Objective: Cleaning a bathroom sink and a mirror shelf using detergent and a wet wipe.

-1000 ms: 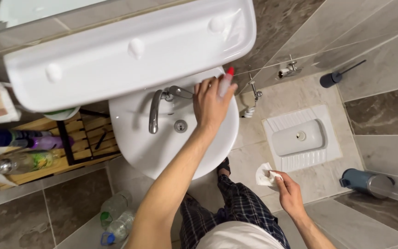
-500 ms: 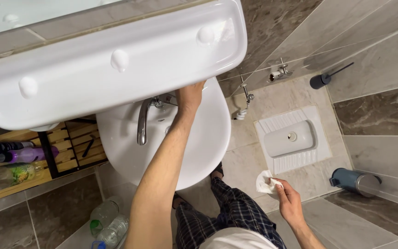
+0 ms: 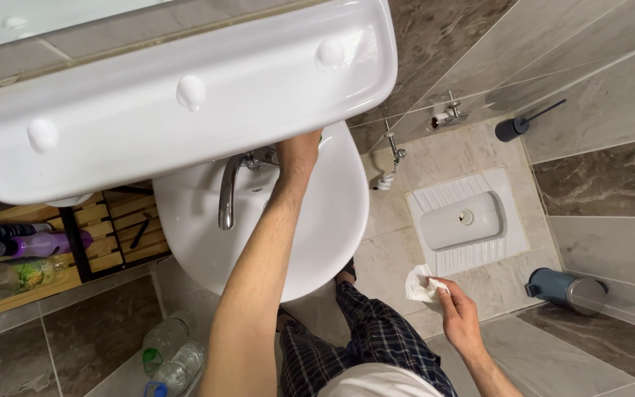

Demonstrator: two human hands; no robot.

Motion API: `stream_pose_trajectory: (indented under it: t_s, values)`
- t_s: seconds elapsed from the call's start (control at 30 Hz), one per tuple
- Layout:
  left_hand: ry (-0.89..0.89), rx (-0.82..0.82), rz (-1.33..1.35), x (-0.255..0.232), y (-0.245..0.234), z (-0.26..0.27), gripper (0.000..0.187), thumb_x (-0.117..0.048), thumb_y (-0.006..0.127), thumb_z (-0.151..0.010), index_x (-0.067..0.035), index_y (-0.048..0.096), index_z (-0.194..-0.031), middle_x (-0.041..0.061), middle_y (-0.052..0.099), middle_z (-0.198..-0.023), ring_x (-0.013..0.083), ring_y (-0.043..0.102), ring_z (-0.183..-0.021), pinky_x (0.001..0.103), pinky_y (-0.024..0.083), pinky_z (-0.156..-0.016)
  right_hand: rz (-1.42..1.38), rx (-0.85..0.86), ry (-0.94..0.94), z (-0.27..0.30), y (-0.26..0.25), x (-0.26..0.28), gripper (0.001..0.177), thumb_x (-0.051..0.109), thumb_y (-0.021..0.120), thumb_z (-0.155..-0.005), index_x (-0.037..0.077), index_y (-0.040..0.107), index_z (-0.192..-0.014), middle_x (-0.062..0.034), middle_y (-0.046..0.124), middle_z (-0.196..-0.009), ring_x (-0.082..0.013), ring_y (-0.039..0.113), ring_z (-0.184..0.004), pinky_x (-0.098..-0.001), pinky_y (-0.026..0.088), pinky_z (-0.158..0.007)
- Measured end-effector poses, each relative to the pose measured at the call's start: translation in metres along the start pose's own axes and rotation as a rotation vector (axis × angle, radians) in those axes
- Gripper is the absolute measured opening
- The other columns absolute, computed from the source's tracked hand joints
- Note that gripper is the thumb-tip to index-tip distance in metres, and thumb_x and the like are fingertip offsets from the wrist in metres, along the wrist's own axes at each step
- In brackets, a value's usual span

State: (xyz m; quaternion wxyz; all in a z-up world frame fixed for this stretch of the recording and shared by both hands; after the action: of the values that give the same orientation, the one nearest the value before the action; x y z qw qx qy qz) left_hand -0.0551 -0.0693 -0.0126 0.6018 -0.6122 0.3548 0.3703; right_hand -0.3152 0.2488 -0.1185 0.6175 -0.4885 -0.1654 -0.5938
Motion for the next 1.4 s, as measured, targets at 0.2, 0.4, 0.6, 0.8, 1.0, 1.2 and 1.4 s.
stream_pose_trajectory:
  t_s: [0.2, 0.4, 0.6, 0.8, 1.0, 1.2, 1.4]
  values:
    - [-0.005, -0.01, -0.056, 0.0, -0.008, 0.003, 0.039, -0.02, 0.072, -0.07, 0.004, 0.058, -0.096, 0.012, 0.065, -0.083, 0.0222, 0.063, -0.068, 0.029, 0.051, -0.066, -0.329, -0.077, 0.158, -0.017, -0.009, 0.051, 0.033, 0.013, 0.034, -0.091, -0.001, 0.049, -0.117, -0.0196, 0.051, -0.112, -0.0292, 0.053, -0.098, -0.0414, 0.045, -0.088]
    - [0.081, -0.199, -0.157, -0.001, -0.031, 0.057, 0.065, -0.018, 0.068, -0.071, 0.005, 0.034, -0.121, 0.026, 0.041, -0.119, 0.0403, 0.043, -0.112, 0.047, 0.039, -0.093, -0.418, -0.33, -0.567, -0.019, -0.044, 0.257, 0.022, 0.009, 0.042, -0.096, 0.002, 0.052, -0.115, -0.0075, 0.054, -0.098, -0.0121, 0.046, -0.077, -0.0263, 0.042, -0.067]
    - [0.18, -0.057, -0.004, -0.033, -0.076, 0.163, 0.047, -0.002, 0.057, -0.075, 0.004, 0.038, -0.118, 0.02, 0.048, -0.119, 0.0321, 0.05, -0.111, 0.039, 0.043, -0.093, 0.118, -0.397, -1.283, 0.016, 0.02, 0.431, 0.036, -0.015, 0.04, -0.09, -0.003, 0.041, -0.124, -0.0217, 0.051, -0.119, -0.0322, 0.053, -0.105, -0.0384, 0.045, -0.091]
    - [-0.077, 0.095, 0.069, 0.045, -0.112, 0.244, 0.041, -0.001, 0.057, -0.074, 0.0, 0.046, -0.113, 0.014, 0.06, -0.11, 0.0244, 0.059, -0.103, 0.034, 0.049, -0.087, 0.611, -0.352, -1.19, 0.0, 0.1, 0.449, 0.037, -0.005, 0.054, -0.085, -0.009, 0.045, -0.121, -0.0284, 0.046, -0.125, -0.0402, 0.039, -0.12, -0.051, 0.025, -0.101]
    - [-0.339, 0.128, 0.041, 0.107, -0.145, 0.29, 0.041, -0.005, 0.058, -0.074, -0.006, 0.049, -0.114, 0.009, 0.064, -0.107, 0.0199, 0.063, -0.1, 0.03, 0.051, -0.086, 0.673, -0.255, -1.068, 0.004, 0.14, 0.457, 0.044, 0.02, 0.031, -0.095, -0.011, 0.035, -0.126, -0.0315, 0.033, -0.131, -0.0418, 0.027, -0.124, -0.0515, 0.02, -0.102]
    - [-0.414, 0.214, -0.04, 0.126, -0.151, 0.299, 0.043, -0.009, 0.059, -0.074, -0.006, 0.047, -0.115, 0.008, 0.061, -0.111, 0.0198, 0.061, -0.102, 0.031, 0.05, -0.085, 0.818, -0.163, -1.156, 0.041, 0.185, 0.456, 0.059, 0.038, 0.033, -0.095, -0.011, 0.037, -0.127, -0.0269, 0.029, -0.136, -0.0386, 0.024, -0.127, -0.0481, 0.02, -0.104]
    - [-0.493, 0.275, -0.068, 0.154, -0.15, 0.311, 0.046, -0.012, 0.059, -0.076, -0.009, 0.044, -0.119, 0.007, 0.059, -0.115, 0.0188, 0.061, -0.103, 0.031, 0.05, -0.086, 0.881, -0.286, -1.022, 0.011, 0.133, 0.434, 0.055, 0.034, 0.033, -0.097, -0.011, 0.034, -0.129, -0.0339, 0.03, -0.132, -0.045, 0.029, -0.124, -0.0517, 0.022, -0.101]
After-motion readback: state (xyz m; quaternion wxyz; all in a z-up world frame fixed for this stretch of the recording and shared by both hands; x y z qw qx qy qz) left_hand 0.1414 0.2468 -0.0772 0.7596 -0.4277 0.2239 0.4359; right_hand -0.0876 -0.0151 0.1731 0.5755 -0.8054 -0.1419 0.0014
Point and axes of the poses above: each hand's wrist, its own z-axis away from the middle knuckle, its own y-axis out of the palm, x = y × z, the point moved 10 cm from there along -z, towards the middle knuckle
